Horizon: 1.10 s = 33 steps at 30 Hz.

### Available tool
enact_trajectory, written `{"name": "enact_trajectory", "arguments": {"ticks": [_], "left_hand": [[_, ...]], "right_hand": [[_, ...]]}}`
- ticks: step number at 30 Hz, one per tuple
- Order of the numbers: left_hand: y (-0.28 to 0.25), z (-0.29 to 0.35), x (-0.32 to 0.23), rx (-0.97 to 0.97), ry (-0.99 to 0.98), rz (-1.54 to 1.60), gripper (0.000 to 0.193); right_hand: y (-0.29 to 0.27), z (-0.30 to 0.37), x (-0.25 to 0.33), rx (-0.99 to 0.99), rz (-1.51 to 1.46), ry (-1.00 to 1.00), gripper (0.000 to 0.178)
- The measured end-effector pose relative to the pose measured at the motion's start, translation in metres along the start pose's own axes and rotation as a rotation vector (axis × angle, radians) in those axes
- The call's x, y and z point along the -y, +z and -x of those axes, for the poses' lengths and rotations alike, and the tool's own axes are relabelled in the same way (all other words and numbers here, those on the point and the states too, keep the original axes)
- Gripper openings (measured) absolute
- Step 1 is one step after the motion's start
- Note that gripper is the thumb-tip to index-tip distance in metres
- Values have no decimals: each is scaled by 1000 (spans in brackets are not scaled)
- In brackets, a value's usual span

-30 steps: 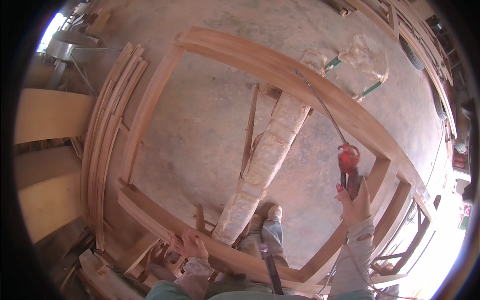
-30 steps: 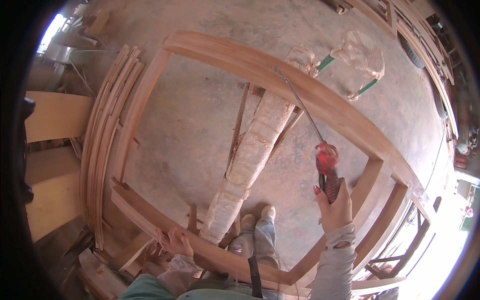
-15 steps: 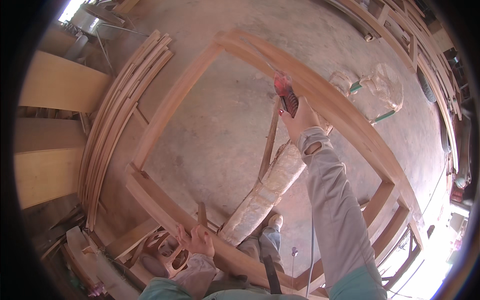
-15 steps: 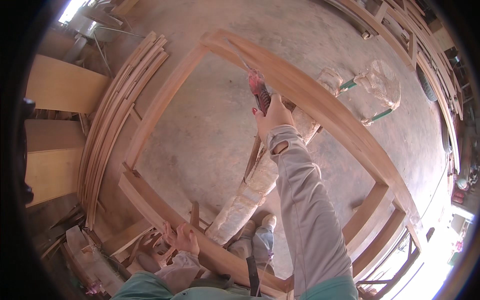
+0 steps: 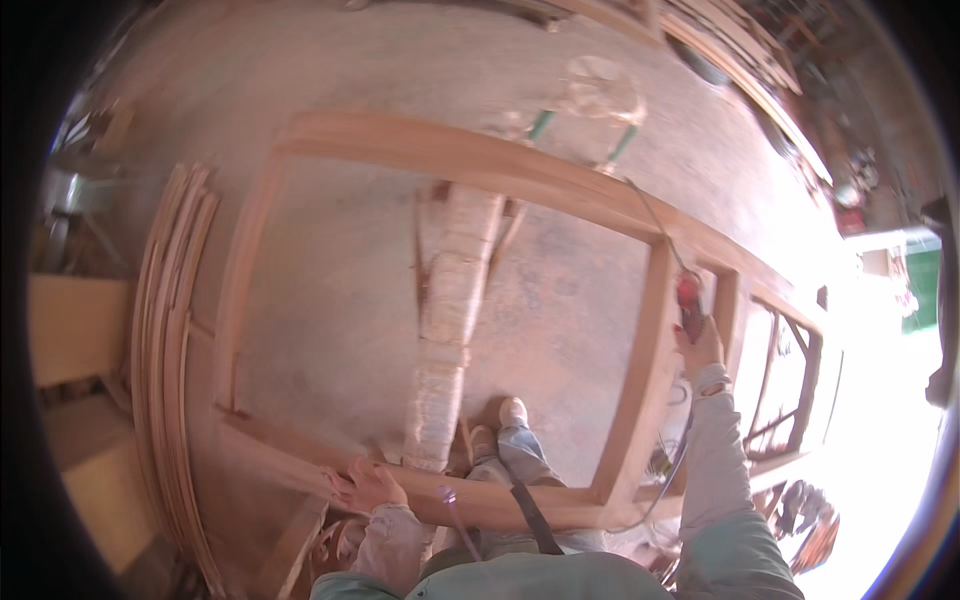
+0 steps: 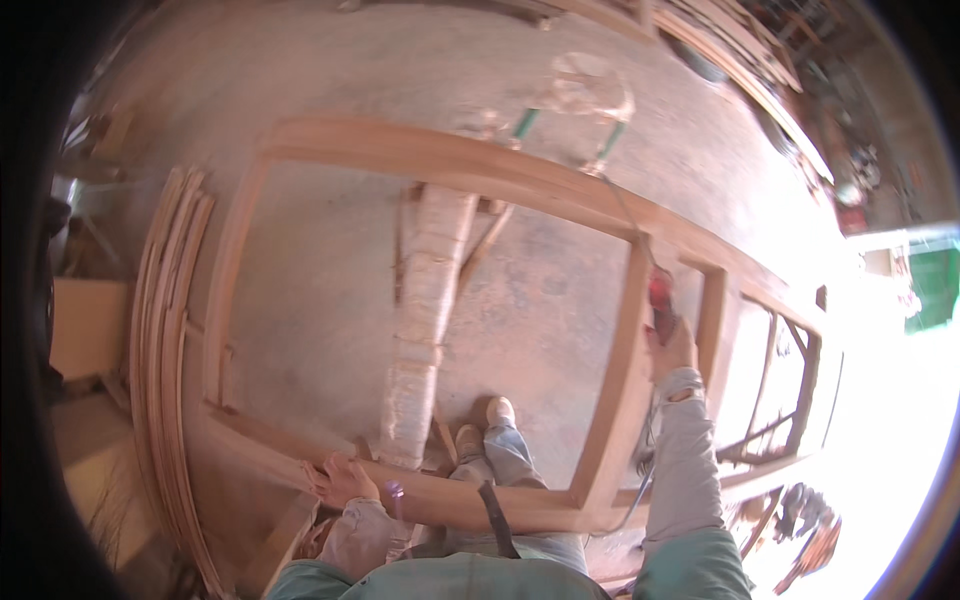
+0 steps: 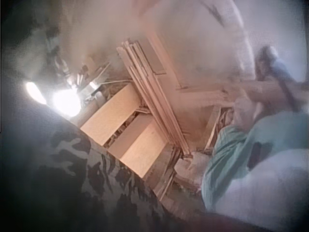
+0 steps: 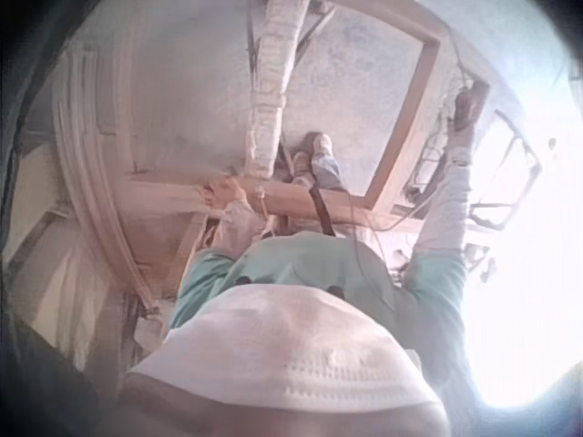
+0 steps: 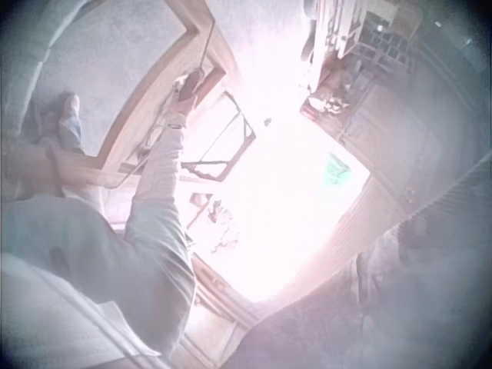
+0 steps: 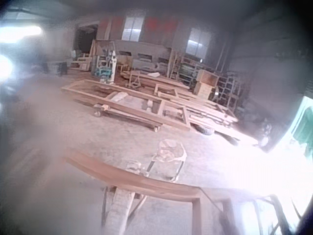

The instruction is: The person scoops pink wood filler from a bucket using a putty knife and applies it to the joints and surfaces of a wooden frame. They smooth the filler along the frame's edges and corners using a second putty knife to spread and level the material.

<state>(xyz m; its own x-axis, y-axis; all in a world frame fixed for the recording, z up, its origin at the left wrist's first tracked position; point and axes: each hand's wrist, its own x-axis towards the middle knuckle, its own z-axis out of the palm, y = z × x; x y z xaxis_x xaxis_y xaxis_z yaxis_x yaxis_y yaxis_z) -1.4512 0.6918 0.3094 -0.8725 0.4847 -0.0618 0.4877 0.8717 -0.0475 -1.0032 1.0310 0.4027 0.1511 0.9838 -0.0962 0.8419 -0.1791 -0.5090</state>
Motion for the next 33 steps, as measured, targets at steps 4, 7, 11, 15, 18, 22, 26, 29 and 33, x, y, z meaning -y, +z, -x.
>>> {"name": "enact_trajectory", "arguments": {"ticks": [4, 7, 11, 15, 18, 22, 26, 29, 33], "left_hand": [[21, 5, 8, -72, 10, -76, 47], [27, 4, 12, -9, 0, -136, 46], [33, 0, 14, 57, -67, -149, 48], [47, -6, 23, -12, -53, -94, 49], [55, -22, 34, 76, -50, -126, 52], [48, -19, 30, 51, 96, -16, 56], [39, 73, -26, 129, 408, 436, 59], [23, 147, -83, 247, 763, 549, 54], [5, 236, -127, 387, 1071, 620, 55]], "right_hand": [[-110, 76, -95, -174, 6, 439, 32], [-123, 131, -98, -52, -30, 193, 33], [-130, 161, -71, 9, -131, 281, 31], [-138, 164, -61, 50, -25, 245, 34], [-155, 193, -68, 168, 10, 290, 35], [-185, 238, -79, 262, 64, 330, 37], [-177, 198, -81, 198, -2, 375, 40], [-147, 140, -87, 77, -42, 202, 44], [-157, 164, -111, 296, 61, 159, 44]]}}
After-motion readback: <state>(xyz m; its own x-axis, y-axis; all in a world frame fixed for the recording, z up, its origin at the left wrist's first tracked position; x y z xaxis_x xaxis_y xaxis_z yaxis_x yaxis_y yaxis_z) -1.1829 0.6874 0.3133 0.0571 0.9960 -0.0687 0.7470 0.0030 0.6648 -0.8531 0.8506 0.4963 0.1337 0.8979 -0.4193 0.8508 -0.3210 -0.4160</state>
